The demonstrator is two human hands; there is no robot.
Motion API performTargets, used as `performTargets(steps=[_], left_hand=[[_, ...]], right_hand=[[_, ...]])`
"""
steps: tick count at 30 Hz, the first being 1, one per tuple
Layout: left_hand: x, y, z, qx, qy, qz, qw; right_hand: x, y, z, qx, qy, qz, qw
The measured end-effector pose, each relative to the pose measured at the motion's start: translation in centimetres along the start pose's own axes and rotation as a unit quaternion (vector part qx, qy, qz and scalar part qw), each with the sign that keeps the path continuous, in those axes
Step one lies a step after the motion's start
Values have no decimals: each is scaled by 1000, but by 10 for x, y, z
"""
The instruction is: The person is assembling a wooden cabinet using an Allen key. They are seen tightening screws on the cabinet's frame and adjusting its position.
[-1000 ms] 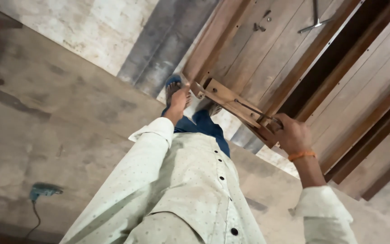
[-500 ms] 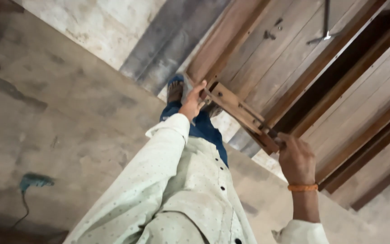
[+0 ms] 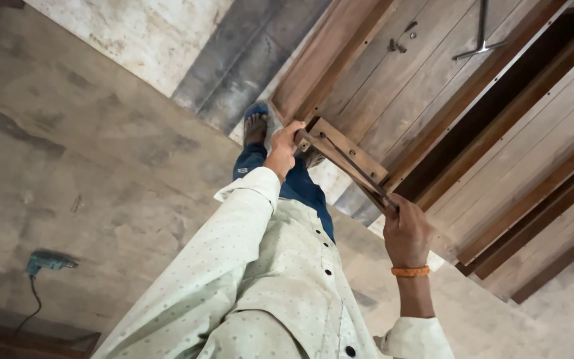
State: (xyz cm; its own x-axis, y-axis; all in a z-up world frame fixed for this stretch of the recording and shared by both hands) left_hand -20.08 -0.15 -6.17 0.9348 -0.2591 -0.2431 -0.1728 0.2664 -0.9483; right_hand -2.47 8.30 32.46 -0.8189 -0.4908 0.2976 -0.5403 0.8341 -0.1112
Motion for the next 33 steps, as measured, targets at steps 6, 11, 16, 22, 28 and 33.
performTargets(steps=[6, 11, 16, 22, 28, 33], left_hand=[[2, 13, -5, -10, 30, 39, 999], [7, 15, -4, 15, 22, -1, 1000], [22, 28, -17, 65, -12, -47, 997], [43, 55, -33, 44, -41, -62, 996], [51, 58, -34, 84, -52, -44, 994], [51, 48, -32, 114, -88, -28, 989]], right_hand=[[5, 1, 9, -14, 14, -22, 1000], [-8, -2, 19, 8, 27, 49, 998], [-17, -1, 19, 16, 71, 119, 990], [-12, 8, 17, 47, 5, 117, 992], [61, 33, -16, 4, 14, -82, 997], [54, 29, -7, 15, -73, -124, 989]])
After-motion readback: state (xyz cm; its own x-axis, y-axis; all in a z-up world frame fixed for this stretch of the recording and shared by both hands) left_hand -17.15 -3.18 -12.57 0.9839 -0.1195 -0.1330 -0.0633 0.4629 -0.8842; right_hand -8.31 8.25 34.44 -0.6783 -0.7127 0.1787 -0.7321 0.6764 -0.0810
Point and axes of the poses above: each hand's wrist, its own y-axis towards the middle knuckle, its own z-axis out of the palm, x = y × z, the point moved 6 cm from there along y, towards the middle knuckle, and after that the axes turned 2 degrees about x, right-handed, at the moved point
